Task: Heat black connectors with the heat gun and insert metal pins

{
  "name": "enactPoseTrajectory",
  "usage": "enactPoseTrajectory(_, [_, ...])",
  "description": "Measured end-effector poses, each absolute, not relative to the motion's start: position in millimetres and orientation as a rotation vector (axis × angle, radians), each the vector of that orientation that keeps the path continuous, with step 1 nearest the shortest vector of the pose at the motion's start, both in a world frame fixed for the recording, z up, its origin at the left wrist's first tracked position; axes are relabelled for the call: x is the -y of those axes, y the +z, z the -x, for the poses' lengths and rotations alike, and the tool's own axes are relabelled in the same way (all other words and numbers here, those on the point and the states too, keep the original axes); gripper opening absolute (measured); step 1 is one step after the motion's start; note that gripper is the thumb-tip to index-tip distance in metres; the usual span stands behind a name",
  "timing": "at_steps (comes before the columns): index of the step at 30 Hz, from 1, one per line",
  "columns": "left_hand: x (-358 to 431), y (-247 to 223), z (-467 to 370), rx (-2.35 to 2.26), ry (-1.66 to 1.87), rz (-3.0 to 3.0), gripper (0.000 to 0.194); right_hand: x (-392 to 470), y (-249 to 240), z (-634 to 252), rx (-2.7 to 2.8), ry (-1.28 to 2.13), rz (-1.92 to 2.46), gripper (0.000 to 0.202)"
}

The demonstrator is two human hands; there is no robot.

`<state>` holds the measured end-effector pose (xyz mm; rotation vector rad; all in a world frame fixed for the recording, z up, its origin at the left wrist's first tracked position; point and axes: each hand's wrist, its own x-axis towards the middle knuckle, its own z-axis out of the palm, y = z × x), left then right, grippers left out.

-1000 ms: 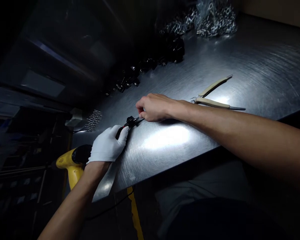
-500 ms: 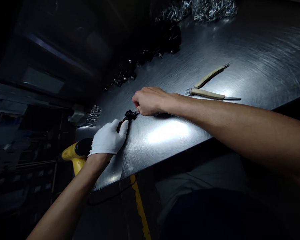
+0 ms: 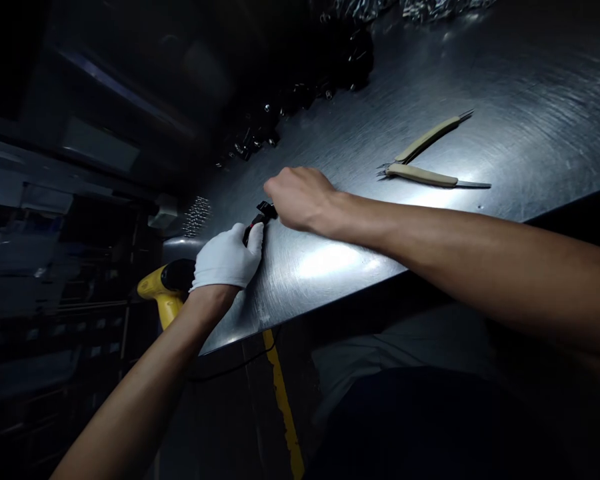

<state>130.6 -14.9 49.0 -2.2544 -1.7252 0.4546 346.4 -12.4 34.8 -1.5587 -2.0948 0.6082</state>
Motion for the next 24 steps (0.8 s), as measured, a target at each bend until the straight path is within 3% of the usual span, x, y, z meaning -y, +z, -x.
enactPoseTrajectory(6, [14,44,-124,1.699,0.391,2.247,0.066,8,31,-352,2.057,0.720,1.535,0.016])
enactPoseTrajectory(16, [-1,34,-84,1.522,0.052,2.520,0.044,-3,31,-366,2.114,0.803,1.285,0.015])
enactPoseTrajectory(24, [-19,38,-61,1.275,0.085,2.750,0.037,3,34,-365,2.239,0.820,1.108,0.018])
